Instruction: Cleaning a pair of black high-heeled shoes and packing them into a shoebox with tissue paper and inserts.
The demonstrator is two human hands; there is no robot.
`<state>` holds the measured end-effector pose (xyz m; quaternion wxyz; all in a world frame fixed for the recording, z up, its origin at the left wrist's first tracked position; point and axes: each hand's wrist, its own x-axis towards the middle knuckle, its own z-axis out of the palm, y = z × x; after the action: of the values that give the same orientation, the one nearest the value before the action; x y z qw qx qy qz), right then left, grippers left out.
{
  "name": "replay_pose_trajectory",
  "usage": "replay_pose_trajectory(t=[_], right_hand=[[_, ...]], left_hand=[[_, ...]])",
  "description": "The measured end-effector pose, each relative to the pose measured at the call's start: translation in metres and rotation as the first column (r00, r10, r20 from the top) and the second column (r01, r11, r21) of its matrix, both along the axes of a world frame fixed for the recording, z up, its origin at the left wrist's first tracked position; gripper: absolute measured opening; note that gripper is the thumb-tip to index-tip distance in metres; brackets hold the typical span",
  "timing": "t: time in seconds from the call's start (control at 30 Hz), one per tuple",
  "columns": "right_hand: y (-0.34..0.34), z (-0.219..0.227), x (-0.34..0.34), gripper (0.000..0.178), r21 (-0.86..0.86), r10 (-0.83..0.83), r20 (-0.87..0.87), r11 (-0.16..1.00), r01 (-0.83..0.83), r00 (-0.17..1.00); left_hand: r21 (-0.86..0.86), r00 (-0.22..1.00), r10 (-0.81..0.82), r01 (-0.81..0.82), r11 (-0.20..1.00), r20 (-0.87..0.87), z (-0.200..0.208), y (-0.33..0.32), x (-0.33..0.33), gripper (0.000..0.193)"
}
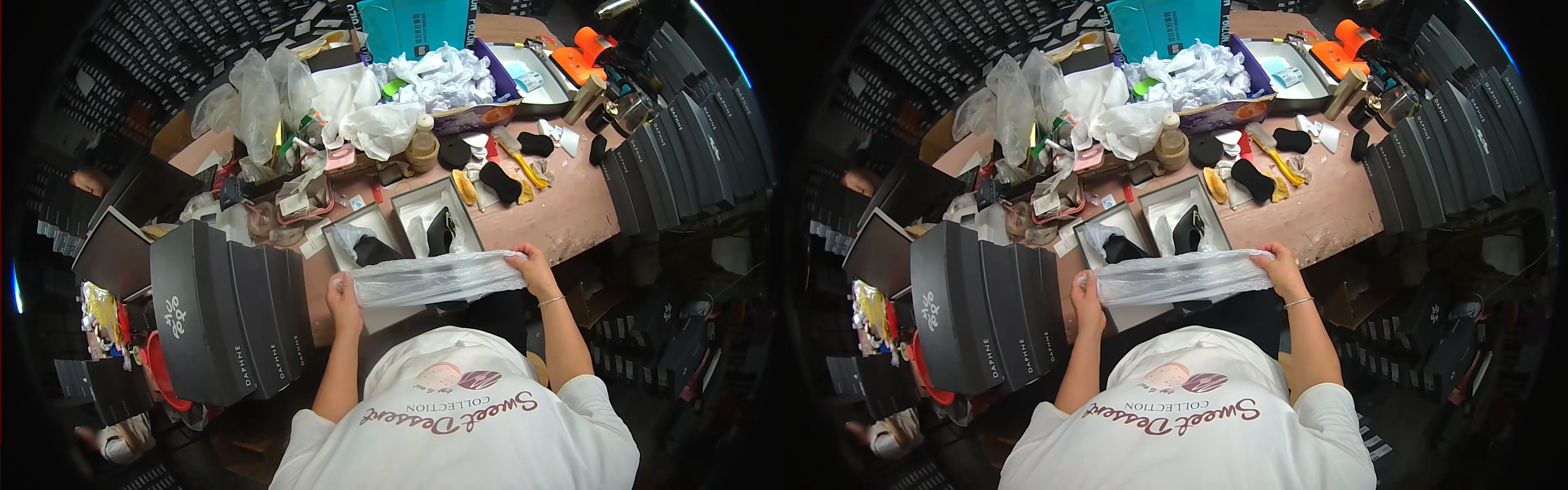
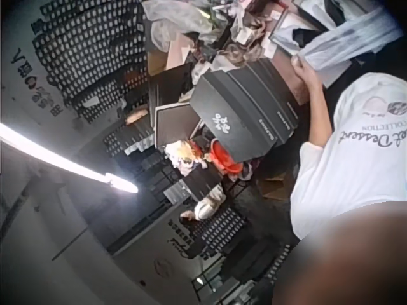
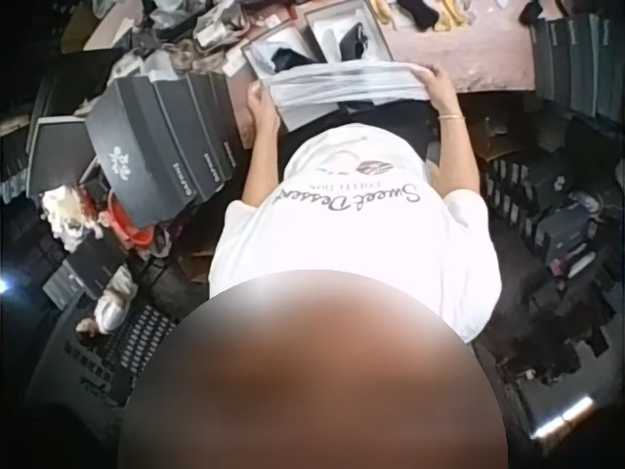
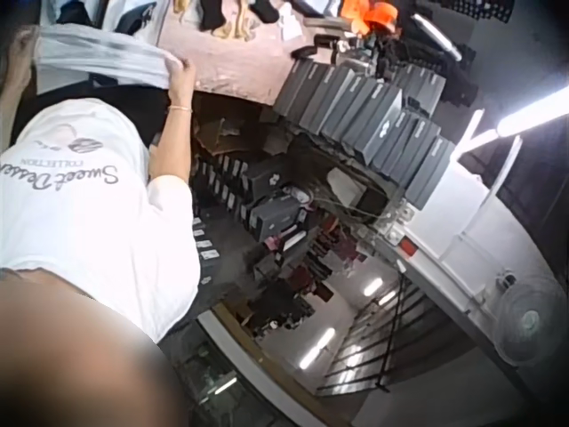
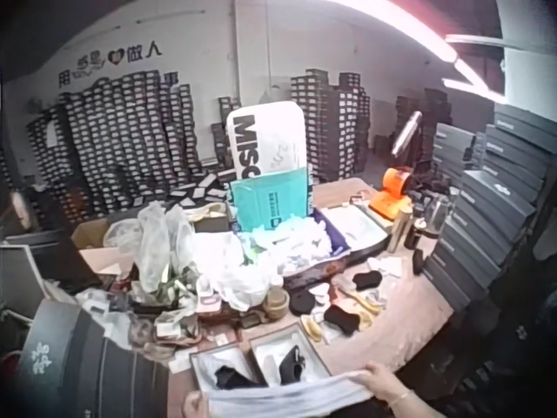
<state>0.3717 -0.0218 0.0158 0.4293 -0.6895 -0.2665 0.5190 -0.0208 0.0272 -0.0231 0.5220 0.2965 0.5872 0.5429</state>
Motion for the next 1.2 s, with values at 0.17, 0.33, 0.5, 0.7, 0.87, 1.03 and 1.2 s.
replay_pose_trajectory(t=[0.17, 0.33, 0.5, 0.7, 0.87, 1.03, 1.2], right_hand=[[0.005, -0.004, -0.004, 0.014, 0.002, -0.044, 0.024, 0.999, 0.044, 0.999], [0.007, 0.006, 0.009, 0.019, -0.051, -0.023, -0.003, 0.998, 0.023, 1.000], [0.007, 0.034, 0.001, 0.028, 0.002, -0.007, -0.326, 1.000, 0.008, 0.945], [0.001, 0.017, 0.002, 0.020, 0.104, -0.063, -0.195, 0.991, 0.084, 0.979], [-0.002, 0.026, 0.013, 0.012, 0.220, -0.024, -0.446, 0.966, 0.135, 0.895], [-0.010, 0.029, 0.034, 0.008, 0.260, 0.091, -0.497, 0.965, 0.048, 0.863], [-0.020, 0.041, 0.053, 0.012, 0.311, 0.265, -0.378, 0.939, -0.148, 0.887]], left_hand=[[-0.213, 0.926, 0.088, -0.009, 0.977, 0.367, -0.027, -0.003, -0.037, 0.024], [-0.175, 0.818, -0.467, 0.541, 0.822, 0.337, 0.000, -0.013, -0.052, 0.040], [-0.238, 0.896, -0.333, 0.405, 0.883, 0.293, -0.006, -0.016, -0.047, 0.022], [-0.022, 0.923, -0.199, 0.218, 0.976, 0.330, -0.004, -0.001, -0.039, 0.020], [-0.057, 0.744, -0.092, 0.172, 0.983, 0.662, 0.019, 0.014, -0.036, 0.019], [-0.020, 0.686, -0.213, 0.314, 0.949, 0.695, 0.040, 0.024, -0.041, 0.024], [-0.091, 0.850, -0.450, 0.489, 0.868, 0.272, 0.026, 0.043, -0.064, 0.013]])
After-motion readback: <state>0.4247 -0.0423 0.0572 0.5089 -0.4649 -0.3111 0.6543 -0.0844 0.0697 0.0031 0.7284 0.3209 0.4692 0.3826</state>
